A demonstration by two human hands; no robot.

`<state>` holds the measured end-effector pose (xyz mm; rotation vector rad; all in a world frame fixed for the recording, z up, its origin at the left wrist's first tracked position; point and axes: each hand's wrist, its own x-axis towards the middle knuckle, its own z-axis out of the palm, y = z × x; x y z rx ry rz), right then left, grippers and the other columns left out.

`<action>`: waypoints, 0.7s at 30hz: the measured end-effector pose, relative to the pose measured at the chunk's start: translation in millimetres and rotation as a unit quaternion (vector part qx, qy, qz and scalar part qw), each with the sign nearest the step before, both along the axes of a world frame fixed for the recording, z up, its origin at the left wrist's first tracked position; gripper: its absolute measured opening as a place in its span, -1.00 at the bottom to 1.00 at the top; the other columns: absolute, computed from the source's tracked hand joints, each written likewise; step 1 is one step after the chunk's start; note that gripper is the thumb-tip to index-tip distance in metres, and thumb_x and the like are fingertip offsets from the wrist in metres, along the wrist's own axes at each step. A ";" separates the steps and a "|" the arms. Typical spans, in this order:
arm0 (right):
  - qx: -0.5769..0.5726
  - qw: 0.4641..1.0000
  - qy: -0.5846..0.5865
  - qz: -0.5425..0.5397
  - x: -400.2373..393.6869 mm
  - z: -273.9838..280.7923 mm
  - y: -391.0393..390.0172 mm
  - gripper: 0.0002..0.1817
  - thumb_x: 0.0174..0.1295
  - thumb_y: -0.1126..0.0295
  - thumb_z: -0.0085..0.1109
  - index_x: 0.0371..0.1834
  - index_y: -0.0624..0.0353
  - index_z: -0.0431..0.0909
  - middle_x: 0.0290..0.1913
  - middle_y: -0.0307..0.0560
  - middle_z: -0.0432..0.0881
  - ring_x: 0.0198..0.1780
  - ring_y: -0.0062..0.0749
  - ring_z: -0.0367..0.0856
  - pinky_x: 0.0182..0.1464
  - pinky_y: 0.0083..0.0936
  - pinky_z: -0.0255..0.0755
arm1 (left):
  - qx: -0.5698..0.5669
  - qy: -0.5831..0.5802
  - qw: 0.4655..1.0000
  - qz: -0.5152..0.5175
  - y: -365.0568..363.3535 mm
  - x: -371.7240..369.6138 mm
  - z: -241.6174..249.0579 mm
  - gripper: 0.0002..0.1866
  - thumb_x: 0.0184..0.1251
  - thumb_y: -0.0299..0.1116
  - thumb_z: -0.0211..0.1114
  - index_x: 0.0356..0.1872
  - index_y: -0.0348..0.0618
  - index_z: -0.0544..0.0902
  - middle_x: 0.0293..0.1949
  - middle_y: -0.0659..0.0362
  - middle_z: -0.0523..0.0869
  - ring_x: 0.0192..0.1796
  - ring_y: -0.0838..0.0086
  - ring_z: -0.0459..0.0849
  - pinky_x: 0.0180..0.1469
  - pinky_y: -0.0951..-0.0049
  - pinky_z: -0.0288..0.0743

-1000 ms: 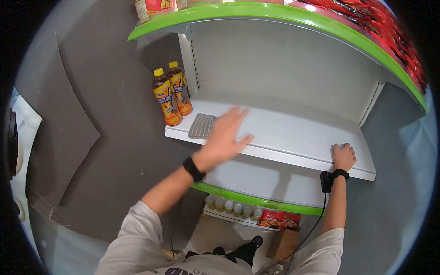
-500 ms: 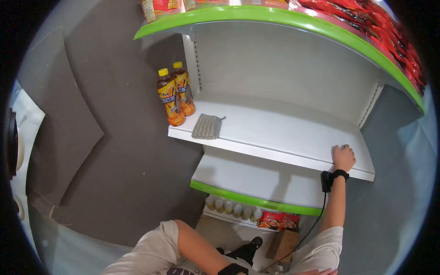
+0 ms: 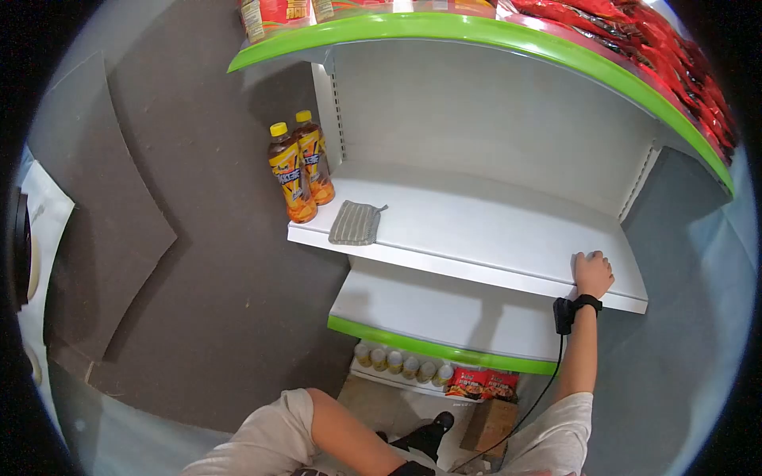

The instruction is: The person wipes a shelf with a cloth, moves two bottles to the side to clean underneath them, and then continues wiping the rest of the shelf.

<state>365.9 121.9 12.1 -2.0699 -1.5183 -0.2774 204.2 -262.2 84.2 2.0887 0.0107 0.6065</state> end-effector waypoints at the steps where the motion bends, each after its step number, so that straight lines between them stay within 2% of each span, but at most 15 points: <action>1: 0.000 1.000 -0.001 -0.002 0.2 1.0 -0.1 -0.49 0.03 0.03 0.01 -0.04 0.14 0.54 -0.01 0.03 0.58 0.12 -0.12 0.46 0.17 -0.17 0.24 | 0.002 0.000 1.000 -0.002 -0.3 1.8 0.7 0.36 -0.28 -0.10 0.50 0.45 0.01 -0.40 0.40 -0.28 -0.49 0.46 -0.06 -0.57 0.39 -0.17 -0.51; 6: -0.005 1.000 -0.009 -0.006 -0.3 -0.3 0.0 -0.49 0.03 0.03 0.01 -0.05 0.15 0.54 -0.02 0.03 0.58 0.11 -0.12 0.47 0.15 -0.15 0.24 | 0.081 -0.034 0.996 0.013 2.9 7.7 6.7 0.29 -0.21 -0.16 0.45 0.45 0.09 -0.38 0.43 -0.19 -0.48 0.46 -0.03 -0.57 0.38 -0.20 -0.53; 13: -0.014 1.000 0.001 0.000 -2.7 3.4 -3.6 -0.48 0.04 0.05 -0.01 -0.01 0.14 0.53 0.01 0.04 0.56 0.15 -0.10 0.43 0.19 -0.16 0.20 | 0.037 -0.044 0.996 -0.069 13.6 1.9 6.3 0.28 -0.22 -0.10 0.42 0.46 0.08 -0.35 0.42 -0.26 -0.45 0.47 -0.05 -0.53 0.38 -0.22 -0.53; 15: -0.014 1.000 0.000 -0.002 -2.7 2.5 -3.0 -0.48 0.04 0.05 -0.01 -0.01 0.15 0.53 0.01 0.04 0.56 0.14 -0.10 0.44 0.18 -0.16 0.21 | 0.015 -0.008 0.993 -0.119 17.0 3.7 4.4 0.27 -0.22 -0.08 0.41 0.46 0.07 -0.33 0.41 -0.29 -0.44 0.47 -0.06 -0.50 0.37 -0.24 -0.50; 19: 0.002 1.000 -0.009 -0.006 -1.3 0.3 -1.1 -0.48 0.04 0.04 0.00 -0.02 0.16 0.53 0.01 0.04 0.56 0.12 -0.10 0.45 0.16 -0.15 0.23 | 0.045 -0.010 0.993 -0.111 13.7 6.9 8.1 0.24 -0.20 -0.07 0.41 0.46 0.08 -0.30 0.42 -0.27 -0.43 0.47 -0.07 -0.49 0.37 -0.25 -0.47; 21: -0.006 1.000 -0.010 -0.005 -1.1 1.9 -1.7 -0.48 0.04 0.04 0.00 -0.03 0.16 0.53 0.00 0.04 0.56 0.12 -0.10 0.46 0.16 -0.15 0.23 | 0.100 -0.029 0.993 -0.058 9.4 8.6 13.8 0.21 -0.19 -0.06 0.42 0.47 0.10 -0.24 0.43 -0.25 -0.41 0.47 -0.07 -0.47 0.38 -0.25 -0.45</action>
